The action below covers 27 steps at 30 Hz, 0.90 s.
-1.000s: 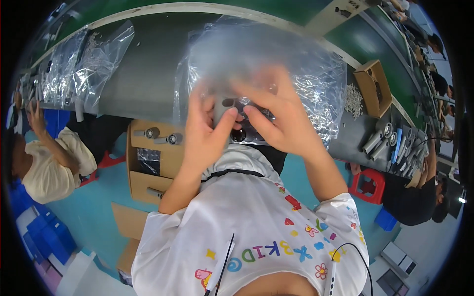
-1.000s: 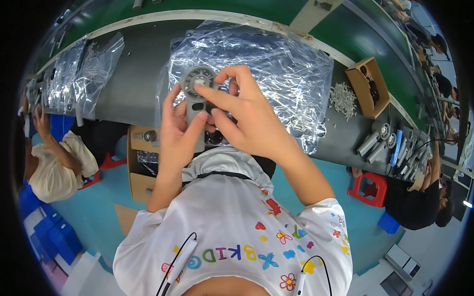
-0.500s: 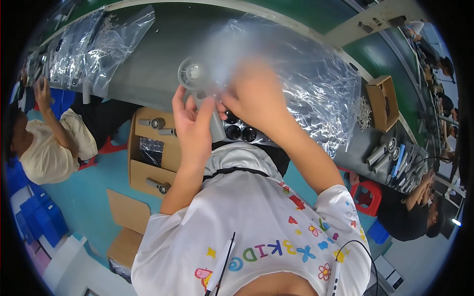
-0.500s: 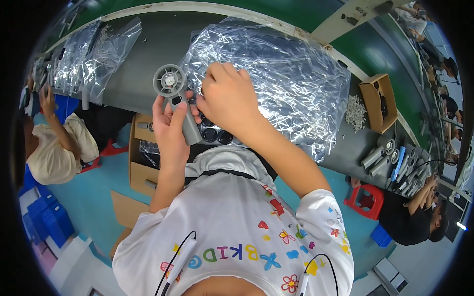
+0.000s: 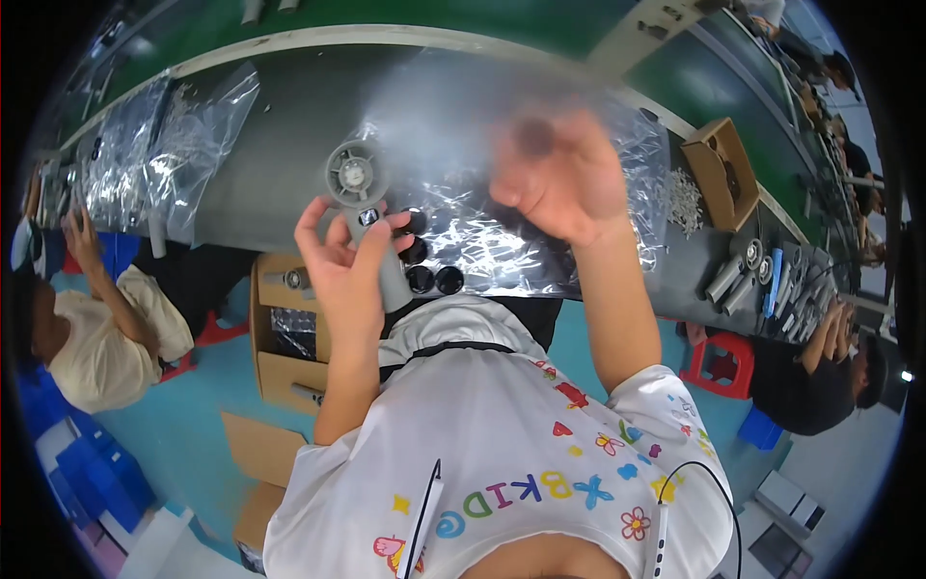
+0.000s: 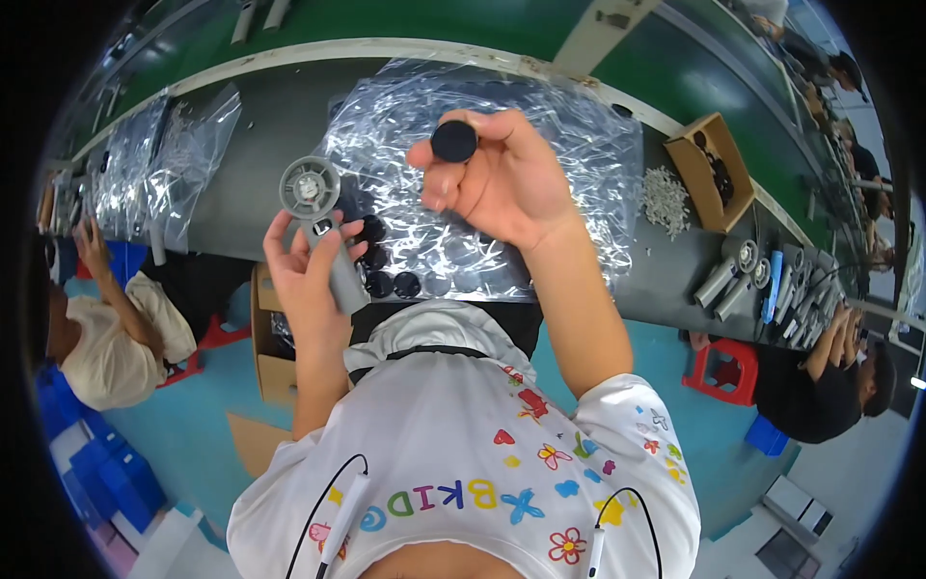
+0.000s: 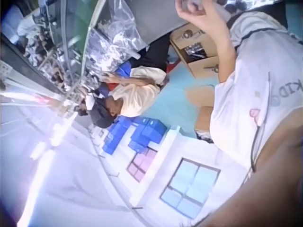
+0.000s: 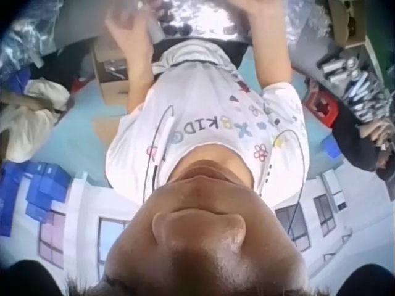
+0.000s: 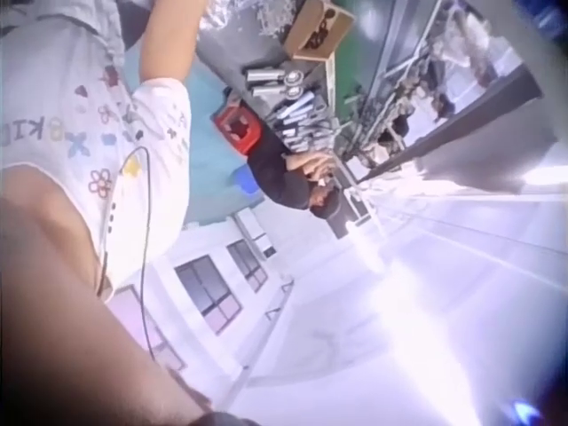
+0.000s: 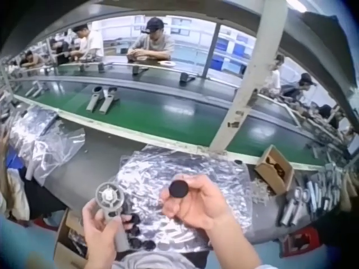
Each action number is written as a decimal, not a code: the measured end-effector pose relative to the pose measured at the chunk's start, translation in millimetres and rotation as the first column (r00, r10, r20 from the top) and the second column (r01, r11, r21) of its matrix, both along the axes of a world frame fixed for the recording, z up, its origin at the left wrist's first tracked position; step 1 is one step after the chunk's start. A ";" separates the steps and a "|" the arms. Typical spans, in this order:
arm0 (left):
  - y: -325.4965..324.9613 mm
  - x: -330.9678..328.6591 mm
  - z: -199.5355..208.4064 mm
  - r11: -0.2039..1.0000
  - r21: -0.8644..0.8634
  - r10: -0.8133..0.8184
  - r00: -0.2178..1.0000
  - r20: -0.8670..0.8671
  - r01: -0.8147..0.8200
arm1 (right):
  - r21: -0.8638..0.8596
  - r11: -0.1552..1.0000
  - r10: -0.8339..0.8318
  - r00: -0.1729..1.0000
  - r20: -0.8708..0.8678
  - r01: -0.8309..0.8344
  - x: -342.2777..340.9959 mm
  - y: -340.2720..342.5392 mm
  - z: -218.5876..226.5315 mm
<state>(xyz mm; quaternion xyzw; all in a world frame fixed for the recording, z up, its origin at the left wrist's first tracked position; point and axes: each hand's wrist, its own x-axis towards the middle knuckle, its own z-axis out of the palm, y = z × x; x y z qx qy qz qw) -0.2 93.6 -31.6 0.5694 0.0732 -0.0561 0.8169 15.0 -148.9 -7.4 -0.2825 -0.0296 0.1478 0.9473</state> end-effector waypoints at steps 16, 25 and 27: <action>-53.8 1.0 32.4 0.869 -0.145 -0.471 0.881 0.049 0.473 | -0.737 0.375 -0.426 0.811 0.401 0.562 -47.4 9.9 21.2; -70.2 -5.6 40.7 0.842 -0.163 -0.507 0.858 0.085 0.513 | -0.660 0.163 -0.402 0.660 0.635 0.734 -46.3 12.6 13.6; -70.4 -3.8 40.6 0.838 -0.189 -0.508 0.858 0.071 0.512 | -0.669 0.309 -0.465 0.721 0.514 0.676 -47.8 16.0 20.1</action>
